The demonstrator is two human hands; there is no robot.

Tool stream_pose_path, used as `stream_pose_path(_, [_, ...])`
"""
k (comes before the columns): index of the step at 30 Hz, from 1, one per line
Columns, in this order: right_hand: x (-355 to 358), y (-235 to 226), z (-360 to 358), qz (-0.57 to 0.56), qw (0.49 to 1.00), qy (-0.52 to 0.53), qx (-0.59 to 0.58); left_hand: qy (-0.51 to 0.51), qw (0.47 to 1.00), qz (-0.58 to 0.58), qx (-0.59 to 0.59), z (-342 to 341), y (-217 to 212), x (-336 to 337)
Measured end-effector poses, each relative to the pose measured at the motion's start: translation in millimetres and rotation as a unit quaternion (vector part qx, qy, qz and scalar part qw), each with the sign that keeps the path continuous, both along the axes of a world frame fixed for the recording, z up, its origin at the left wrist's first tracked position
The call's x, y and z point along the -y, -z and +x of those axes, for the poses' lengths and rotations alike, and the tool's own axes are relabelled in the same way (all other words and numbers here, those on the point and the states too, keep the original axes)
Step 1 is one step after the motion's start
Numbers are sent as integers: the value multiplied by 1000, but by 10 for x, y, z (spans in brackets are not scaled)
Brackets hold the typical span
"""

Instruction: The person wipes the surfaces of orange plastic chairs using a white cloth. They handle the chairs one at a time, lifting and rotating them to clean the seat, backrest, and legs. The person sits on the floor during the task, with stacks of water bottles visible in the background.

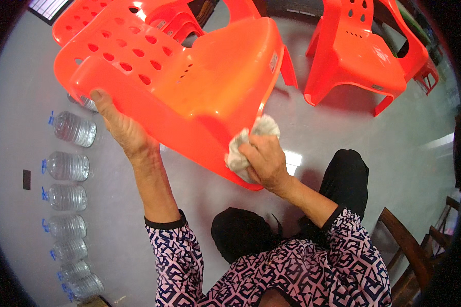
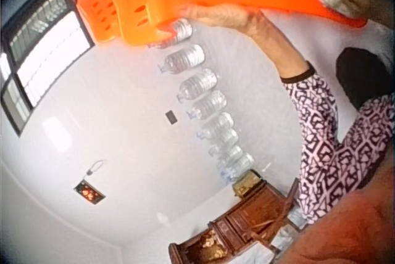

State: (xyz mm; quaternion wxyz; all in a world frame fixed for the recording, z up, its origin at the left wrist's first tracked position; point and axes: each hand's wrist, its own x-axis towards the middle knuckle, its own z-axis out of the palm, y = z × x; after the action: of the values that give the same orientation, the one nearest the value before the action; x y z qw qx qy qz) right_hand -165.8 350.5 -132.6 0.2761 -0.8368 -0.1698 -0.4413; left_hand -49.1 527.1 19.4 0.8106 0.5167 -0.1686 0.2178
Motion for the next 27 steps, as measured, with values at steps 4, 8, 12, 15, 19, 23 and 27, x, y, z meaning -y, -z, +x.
stream_pose_path(4, [-10, 122, -81, 52, 998, -25, 3, 14, 1000, -11, -5, 8, 9, -26])
stream_pose_path(8, [114, -179, 234, 122, 992, 2, 15, 18, 1000, -2, -16, -19, 25, -32])
stream_pose_path(12, [280, -318, 624, 187, 980, 54, 33, 34, 999, -26, -26, -6, 38, -42])
stream_pose_path(15, [187, -345, 630, 191, 977, 87, 37, 43, 998, -27, -23, -51, 11, -25])
stream_pose_path(19, [-107, -340, 315, 86, 992, 69, 64, 11, 999, -23, -35, -64, 25, -52])
stream_pose_path(23, [-12, -294, 387, 32, 996, 9, 79, 23, 999, -31, -37, 5, 177, -261])
stream_pose_path(27, [283, -382, 738, 91, 991, 55, 76, 37, 996, -51, -65, -35, 288, -349])
